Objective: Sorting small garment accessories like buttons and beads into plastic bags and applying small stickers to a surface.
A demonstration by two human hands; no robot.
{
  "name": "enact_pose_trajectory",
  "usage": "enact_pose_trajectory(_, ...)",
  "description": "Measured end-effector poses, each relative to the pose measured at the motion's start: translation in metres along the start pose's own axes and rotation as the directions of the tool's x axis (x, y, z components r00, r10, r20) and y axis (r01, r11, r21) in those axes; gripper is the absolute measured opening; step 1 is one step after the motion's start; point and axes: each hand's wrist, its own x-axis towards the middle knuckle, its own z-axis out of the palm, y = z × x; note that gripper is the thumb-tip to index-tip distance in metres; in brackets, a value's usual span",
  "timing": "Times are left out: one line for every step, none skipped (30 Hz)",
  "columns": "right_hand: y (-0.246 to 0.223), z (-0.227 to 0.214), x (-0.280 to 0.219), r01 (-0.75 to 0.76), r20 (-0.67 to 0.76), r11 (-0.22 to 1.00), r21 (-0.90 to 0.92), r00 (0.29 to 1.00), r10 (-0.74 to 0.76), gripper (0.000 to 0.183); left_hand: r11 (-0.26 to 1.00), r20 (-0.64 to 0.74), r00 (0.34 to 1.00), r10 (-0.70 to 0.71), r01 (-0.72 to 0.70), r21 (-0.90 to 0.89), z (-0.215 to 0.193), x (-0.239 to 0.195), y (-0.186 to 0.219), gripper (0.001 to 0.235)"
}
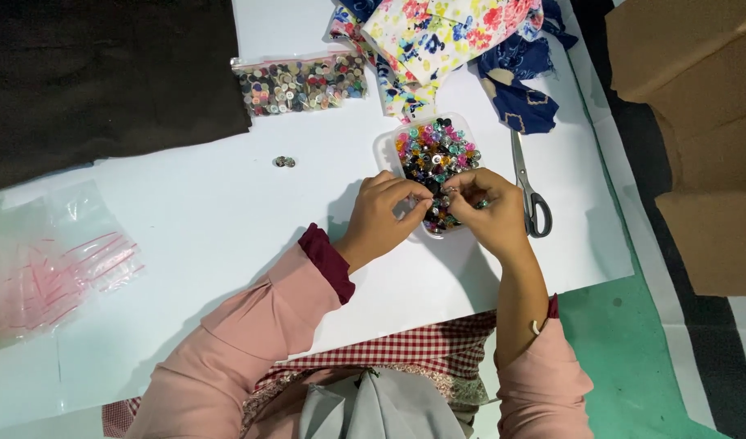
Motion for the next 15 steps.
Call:
enact_pose_trajectory(-0.001, 0.000, 0.000, 0.000, 0.000, 1.000, 0.001, 1.000, 0.000, 0.015, 1.000, 0.000, 1.000, 0.000, 0.000, 0.001, 0.001, 0.000, -0.001, 0.008)
enact_pose_trajectory(-0.003, 0.000, 0.000, -0.051, 0.004, 0.998, 0.044, 0.999, 0.051, 0.015, 1.000, -0.002, 1.000, 0.004, -0.004, 0.003, 0.001, 0.000, -0.001, 0.008)
enact_pose_trajectory(-0.005, -0.001, 0.000, -0.102, 0.010, 0.991, 0.085, 0.995, 0.102, 0.015, 1.000, -0.006, 1.000, 0.008, -0.008, 0.003, 0.001, 0.000, -0.002, 0.007)
enact_pose_trajectory(-0.011, -0.001, 0.001, -0.102, 0.010, 0.991, 0.085, 0.995, 0.102, 0.015, 1.000, -0.006, 1.000, 0.008, -0.008, 0.003, 0.001, 0.000, -0.002, 0.007)
enact_pose_trajectory(-0.017, -0.001, 0.001, -0.119, 0.007, 0.987, 0.104, 0.993, 0.119, 0.015, 1.000, -0.009, 1.000, 0.001, -0.001, -0.004, 0.001, -0.001, -0.001, 0.007)
enact_pose_trajectory(-0.023, -0.001, 0.001, -0.136, 0.004, 0.983, 0.122, 0.991, 0.137, 0.014, 1.000, -0.012, 1.000, -0.006, 0.006, -0.011, 0.001, -0.001, -0.001, 0.007)
enact_pose_trajectory(-0.024, -0.001, 0.001, -0.137, 0.004, 0.983, 0.122, 0.991, 0.137, 0.014, 1.000, -0.012, 1.000, -0.006, 0.006, -0.011, 0.001, -0.001, -0.001, 0.007)
enact_pose_trajectory(-0.025, -0.001, 0.001, -0.146, 0.004, 0.981, 0.128, 0.989, 0.146, 0.015, 1.000, -0.017, 1.000, -0.003, 0.003, -0.009, 0.001, -0.001, -0.001, 0.007)
enact_pose_trajectory(-0.026, 0.000, 0.001, -0.155, 0.004, 0.979, 0.135, 0.988, 0.156, 0.015, 1.000, -0.021, 1.000, 0.001, -0.001, -0.007, 0.001, -0.001, -0.002, 0.007)
enact_pose_trajectory(-0.030, 0.000, 0.001, -0.157, 0.004, 0.978, 0.135, 0.988, 0.157, 0.015, 1.000, -0.020, 1.000, 0.000, 0.000, -0.007, 0.001, -0.001, -0.002, 0.007)
enact_pose_trajectory(-0.034, 0.002, 0.002, -0.121, -0.012, 0.985, 0.121, 0.992, 0.123, 0.014, 1.000, -0.037, 0.999, 0.006, -0.006, -0.002, 0.001, -0.001, -0.003, 0.008)
enact_pose_trajectory(-0.038, 0.003, 0.002, -0.085, -0.027, 0.991, 0.107, 0.996, 0.088, 0.013, 1.000, -0.055, 0.998, 0.012, -0.012, 0.004, 0.000, -0.002, -0.004, 0.009)
enact_pose_trajectory(-0.040, 0.007, 0.004, -0.083, -0.023, 0.991, 0.107, 0.996, 0.086, 0.013, 1.000, -0.058, 0.998, 0.011, -0.010, 0.006, -0.004, -0.002, -0.003, 0.009)
enact_pose_trajectory(-0.042, 0.011, 0.006, -0.033, -0.024, 0.997, 0.067, 0.999, 0.035, 0.013, 1.000, -0.067, 0.998, 0.006, -0.004, 0.020, -0.008, -0.002, -0.003, 0.011)
enact_pose_trajectory(-0.043, 0.015, 0.008, 0.018, -0.025, 0.999, 0.027, 1.000, -0.017, 0.014, 0.999, -0.076, 0.997, 0.002, 0.000, 0.034, -0.012, -0.002, -0.003, 0.012)
